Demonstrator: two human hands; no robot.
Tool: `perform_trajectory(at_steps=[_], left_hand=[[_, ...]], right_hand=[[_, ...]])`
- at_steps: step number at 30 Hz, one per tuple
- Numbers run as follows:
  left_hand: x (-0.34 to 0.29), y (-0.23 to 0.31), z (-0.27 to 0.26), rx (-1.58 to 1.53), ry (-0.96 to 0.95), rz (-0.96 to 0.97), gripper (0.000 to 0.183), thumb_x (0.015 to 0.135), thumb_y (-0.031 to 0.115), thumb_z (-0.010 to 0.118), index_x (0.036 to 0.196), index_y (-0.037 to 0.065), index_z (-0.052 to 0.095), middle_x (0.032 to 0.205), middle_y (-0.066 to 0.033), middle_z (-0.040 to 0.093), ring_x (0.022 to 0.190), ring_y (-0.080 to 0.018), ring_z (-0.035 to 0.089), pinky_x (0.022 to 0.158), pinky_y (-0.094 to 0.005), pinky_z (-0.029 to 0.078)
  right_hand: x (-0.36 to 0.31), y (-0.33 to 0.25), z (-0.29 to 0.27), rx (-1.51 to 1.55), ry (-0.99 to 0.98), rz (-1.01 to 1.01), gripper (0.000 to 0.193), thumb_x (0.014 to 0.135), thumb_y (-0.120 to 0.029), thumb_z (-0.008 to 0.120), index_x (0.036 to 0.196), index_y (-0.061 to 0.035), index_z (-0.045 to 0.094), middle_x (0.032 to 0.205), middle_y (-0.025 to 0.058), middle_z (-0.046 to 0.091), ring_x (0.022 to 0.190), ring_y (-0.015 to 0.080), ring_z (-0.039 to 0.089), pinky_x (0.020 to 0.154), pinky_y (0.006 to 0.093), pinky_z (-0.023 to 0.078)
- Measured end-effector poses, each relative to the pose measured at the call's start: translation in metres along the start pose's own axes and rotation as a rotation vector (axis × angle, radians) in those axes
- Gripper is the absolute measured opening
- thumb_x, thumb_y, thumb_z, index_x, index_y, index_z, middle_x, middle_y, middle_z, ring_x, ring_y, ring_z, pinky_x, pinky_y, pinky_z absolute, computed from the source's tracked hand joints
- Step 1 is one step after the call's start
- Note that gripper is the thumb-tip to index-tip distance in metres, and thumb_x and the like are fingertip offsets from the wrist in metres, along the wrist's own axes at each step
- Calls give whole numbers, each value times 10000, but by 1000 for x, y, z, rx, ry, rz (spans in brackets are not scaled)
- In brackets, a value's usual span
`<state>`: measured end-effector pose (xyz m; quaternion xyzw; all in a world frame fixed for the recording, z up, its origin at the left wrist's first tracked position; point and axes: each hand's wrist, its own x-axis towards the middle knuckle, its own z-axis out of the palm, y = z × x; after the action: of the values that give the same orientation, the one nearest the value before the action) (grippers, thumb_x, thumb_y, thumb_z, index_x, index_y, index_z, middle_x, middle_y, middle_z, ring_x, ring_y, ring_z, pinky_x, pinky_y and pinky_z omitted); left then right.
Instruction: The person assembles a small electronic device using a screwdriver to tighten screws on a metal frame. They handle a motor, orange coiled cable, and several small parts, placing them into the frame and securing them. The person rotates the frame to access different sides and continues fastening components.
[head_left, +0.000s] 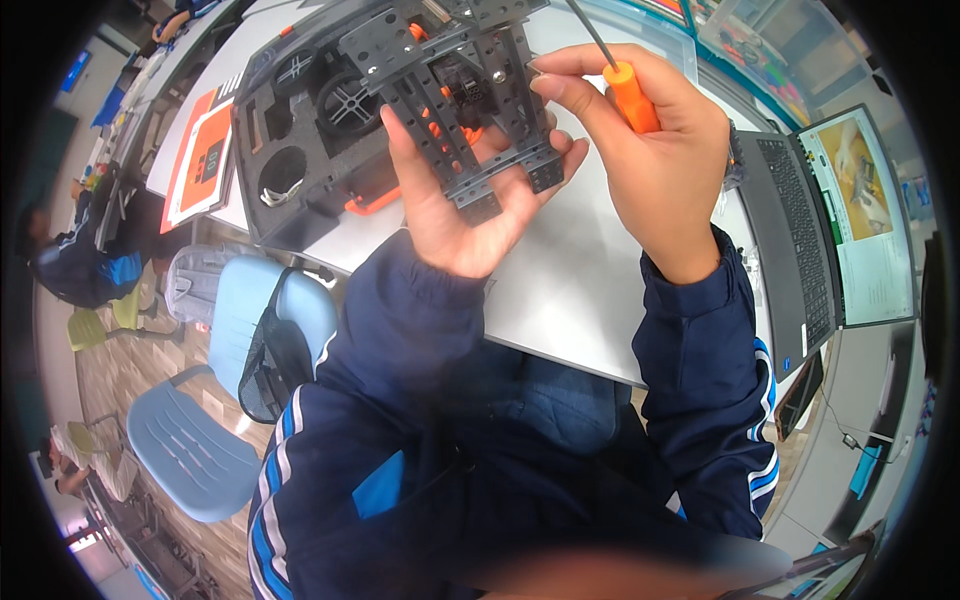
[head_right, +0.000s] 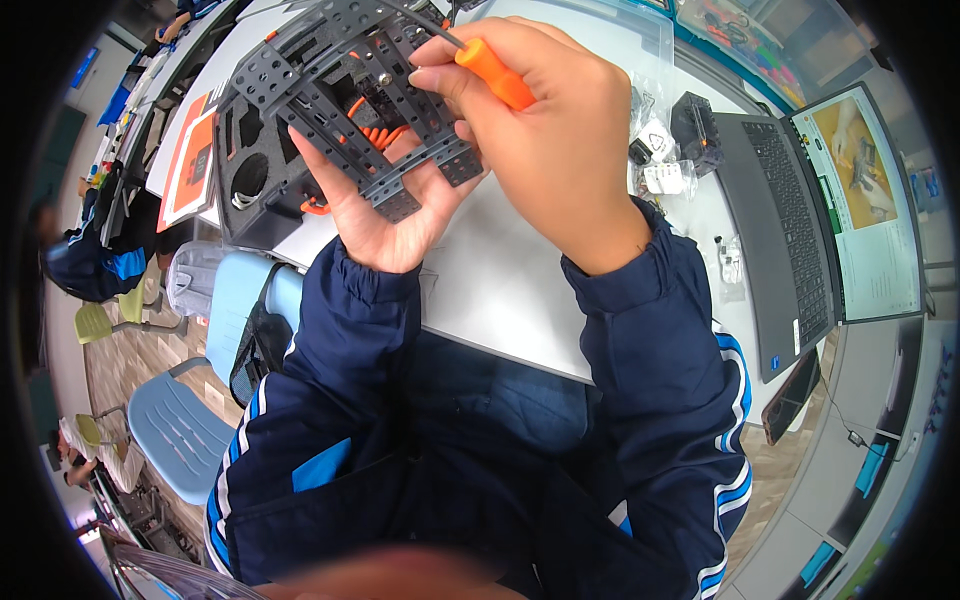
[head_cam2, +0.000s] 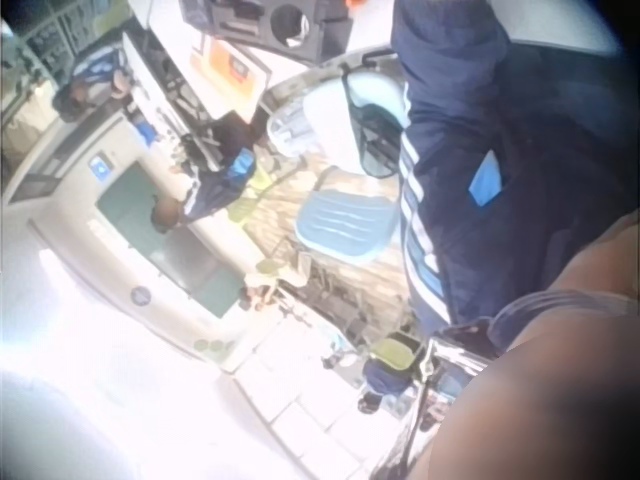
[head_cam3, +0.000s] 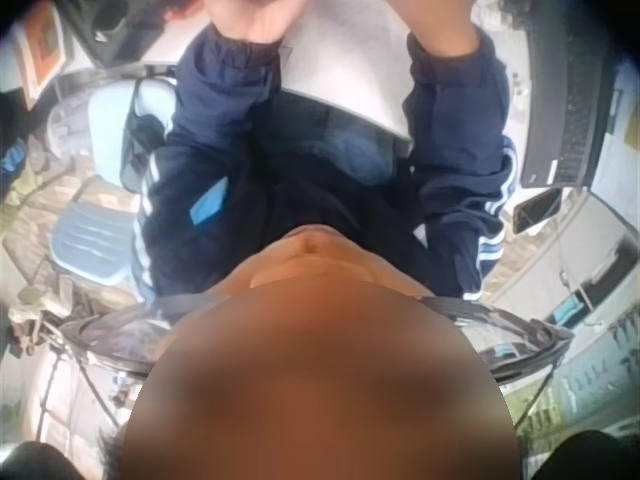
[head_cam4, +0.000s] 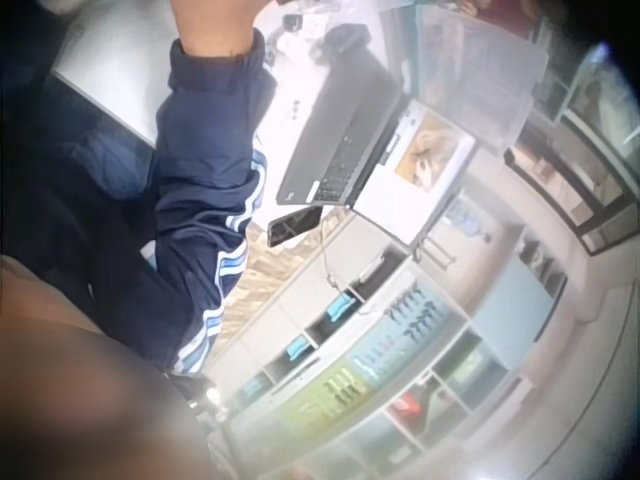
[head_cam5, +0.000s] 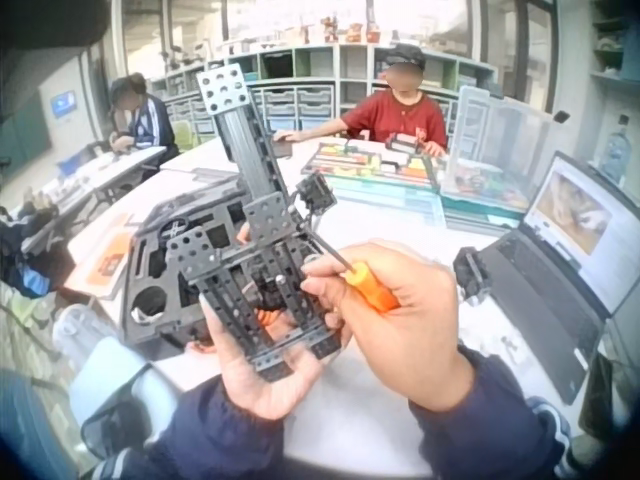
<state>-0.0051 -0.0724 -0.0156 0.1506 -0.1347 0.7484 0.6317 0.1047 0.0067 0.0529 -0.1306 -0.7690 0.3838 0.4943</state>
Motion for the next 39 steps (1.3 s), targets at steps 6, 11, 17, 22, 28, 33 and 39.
perform_trajectory(at_steps=[6, 11, 17, 22, 28, 33, 39], left_hand=[[0, -2, -1, 103, 40, 26, 919, 812, 783, 493, 1337, 29, 469, 1189, -146, 562, 1045, -327, 567, 1084, -513, 367], [0, -4, -3, 130, 87, 51, 907, 815, 781, 489, 1351, 50, 466, 1194, -135, 570, 1044, -314, 569, 1077, -514, 376], [-1, -2, -8, 314, 64, 3, 933, 778, 758, 578, 1453, 152, 360, 1426, -70, 427, 1296, -235, 403, 1099, -490, 316], [-4, -3, -3, 492, 203, 53, 899, 777, 762, 574, 1441, 187, 382, 1471, -53, 404, 1340, -258, 380, 1116, -510, 292], [-6, -4, -4, 416, 236, 43, 938, 760, 760, 600, 1442, 160, 366, 1456, -56, 408, 1330, -255, 389, 1112, -470, 317], [-2, 0, -9, 55, 25, 16, 807, 810, 722, 577, 1314, 95, 512, 1339, -146, 506, 1235, -305, 469, 1091, -488, 350], [0, -3, -9, 94, 56, 12, 971, 772, 755, 588, 1355, -8, 443, 1312, -161, 514, 1091, -335, 528, 1114, -517, 335]], right_hand=[[2, -4, -3, -229, 6, -139, 129, 793, 22, 725, 917, -11, 712, 854, 30, 703, 767, 105, 636, 673, 226, 490], [4, 3, -6, -253, 42, -192, 127, 786, 57, 697, 889, -15, 682, 853, 38, 671, 598, 109, 661, 513, 237, 512], [1, 11, -7, -423, 55, -388, 188, 701, 33, 682, 867, -53, 664, 870, 36, 633, 558, 189, 639, 494, 268, 495], [0, 8, -10, -663, 40, -565, 227, 647, -9, 652, 865, -72, 662, 857, 22, 617, 489, 193, 569, 458, 277, 461], [-4, 7, -6, -824, 30, -559, 82, 751, -112, 687, 775, -90, 612, 774, 20, 586, 464, 179, 550, 428, 266, 425], [-8, 1, -3, -797, -76, -372, 196, 867, -212, 675, 766, -75, 578, 716, 44, 610, 514, 228, 598, 457, 317, 445], [2, -40, -40, -486, -128, -61, 217, 974, -149, 546, 1149, -35, 602, 745, 80, 532, 638, 214, 498, 656, 276, 423]])
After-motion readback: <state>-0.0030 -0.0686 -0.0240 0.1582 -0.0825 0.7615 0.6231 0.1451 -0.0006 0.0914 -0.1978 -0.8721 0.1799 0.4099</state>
